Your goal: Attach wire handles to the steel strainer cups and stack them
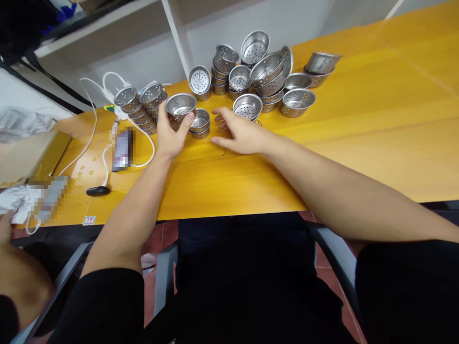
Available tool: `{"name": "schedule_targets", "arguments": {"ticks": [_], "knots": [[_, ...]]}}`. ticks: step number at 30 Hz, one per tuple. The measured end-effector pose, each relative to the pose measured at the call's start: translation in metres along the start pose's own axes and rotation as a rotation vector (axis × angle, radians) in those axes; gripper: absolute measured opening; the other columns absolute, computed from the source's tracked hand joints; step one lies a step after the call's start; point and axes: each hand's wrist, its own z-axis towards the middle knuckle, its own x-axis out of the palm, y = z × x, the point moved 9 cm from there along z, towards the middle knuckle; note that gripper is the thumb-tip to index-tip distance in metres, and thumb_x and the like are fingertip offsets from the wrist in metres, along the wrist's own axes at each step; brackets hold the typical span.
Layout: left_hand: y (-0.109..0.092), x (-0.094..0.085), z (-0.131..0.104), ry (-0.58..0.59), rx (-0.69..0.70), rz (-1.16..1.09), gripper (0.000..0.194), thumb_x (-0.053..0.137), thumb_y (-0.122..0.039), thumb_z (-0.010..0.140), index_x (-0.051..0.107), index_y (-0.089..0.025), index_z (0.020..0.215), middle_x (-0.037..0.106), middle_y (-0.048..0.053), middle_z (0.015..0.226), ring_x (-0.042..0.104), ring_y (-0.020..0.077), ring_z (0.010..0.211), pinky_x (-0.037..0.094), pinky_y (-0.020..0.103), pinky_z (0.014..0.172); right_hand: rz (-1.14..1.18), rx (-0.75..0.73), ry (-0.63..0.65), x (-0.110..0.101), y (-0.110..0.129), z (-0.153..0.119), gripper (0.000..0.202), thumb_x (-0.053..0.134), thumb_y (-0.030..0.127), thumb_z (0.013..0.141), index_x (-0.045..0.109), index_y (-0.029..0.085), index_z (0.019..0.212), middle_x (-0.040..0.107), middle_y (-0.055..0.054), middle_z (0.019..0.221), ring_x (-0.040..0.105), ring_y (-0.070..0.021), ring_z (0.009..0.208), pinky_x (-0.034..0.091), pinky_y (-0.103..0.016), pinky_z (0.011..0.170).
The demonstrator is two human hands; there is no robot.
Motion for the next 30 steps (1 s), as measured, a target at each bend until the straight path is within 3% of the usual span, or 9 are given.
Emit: {"name": "schedule_targets", "arguments": {"ticks": [3,11,16,21,25,30], "knots": [[0.006,0.008,-0.003,0.025,-0.050,-0.013,0.104,0.082,-0.109,0.103,0.056,-0.035,0.171,0.076,0.017,0.172,0.078,0.0385,0.166,0.059,0.062,0.151,0.010,-0.046,-0.014,0.001,0.010,-0.001,0.119,0.087,0.098,0.108,0.057,0.026,0.197,0.061,-0.024,0.198,0.072,-0.0593,0.171,0.059,-0.084,0.148],[0.011,0.027,-0.009,0.187,-0.122,-0.031,0.110,0.075,-0.115,0.102,0.053,-0.034,0.172,0.070,0.022,0.184,0.071,0.0424,0.180,0.055,0.068,0.156,-0.056,-0.104,0.011,0.004,0.034,0.001,0.119,0.083,0.085,0.117,0.036,0.033,0.213,0.045,-0.016,0.212,0.051,-0.0533,0.191,0.052,-0.080,0.155],[0.014,0.029,-0.010,0.196,-0.161,-0.054,0.107,0.081,-0.113,0.101,0.057,-0.033,0.167,0.074,0.021,0.182,0.075,0.0427,0.176,0.059,0.069,0.154,-0.051,-0.086,-0.020,0.000,0.033,0.000,0.108,0.082,0.082,0.118,0.049,0.034,0.208,0.056,-0.017,0.205,0.065,-0.0528,0.179,0.059,-0.079,0.150],[0.020,0.032,-0.017,0.248,-0.202,-0.100,0.107,0.082,-0.112,0.101,0.059,-0.032,0.167,0.076,0.023,0.179,0.079,0.0430,0.170,0.066,0.071,0.147,-0.051,-0.136,-0.037,-0.005,0.037,0.001,0.098,0.083,0.078,0.117,0.061,0.033,0.201,0.061,-0.016,0.201,0.066,-0.0531,0.178,0.061,-0.078,0.148],[0.021,0.032,-0.018,0.245,-0.197,-0.108,0.107,0.082,-0.112,0.100,0.058,-0.031,0.166,0.076,0.024,0.177,0.082,0.0435,0.165,0.070,0.072,0.142,-0.055,-0.133,-0.029,-0.004,0.036,0.002,0.098,0.083,0.079,0.117,0.061,0.034,0.201,0.064,-0.016,0.198,0.068,-0.0537,0.176,0.061,-0.078,0.146],[0.023,0.031,-0.017,0.246,-0.195,-0.105,0.102,0.082,-0.110,0.102,0.058,-0.033,0.165,0.077,0.024,0.176,0.084,0.0435,0.162,0.071,0.072,0.141,-0.027,-0.086,-0.028,-0.001,0.029,0.000,0.100,0.086,0.073,0.116,0.058,0.035,0.204,0.062,-0.016,0.201,0.081,-0.0513,0.160,0.062,-0.078,0.145]]}}
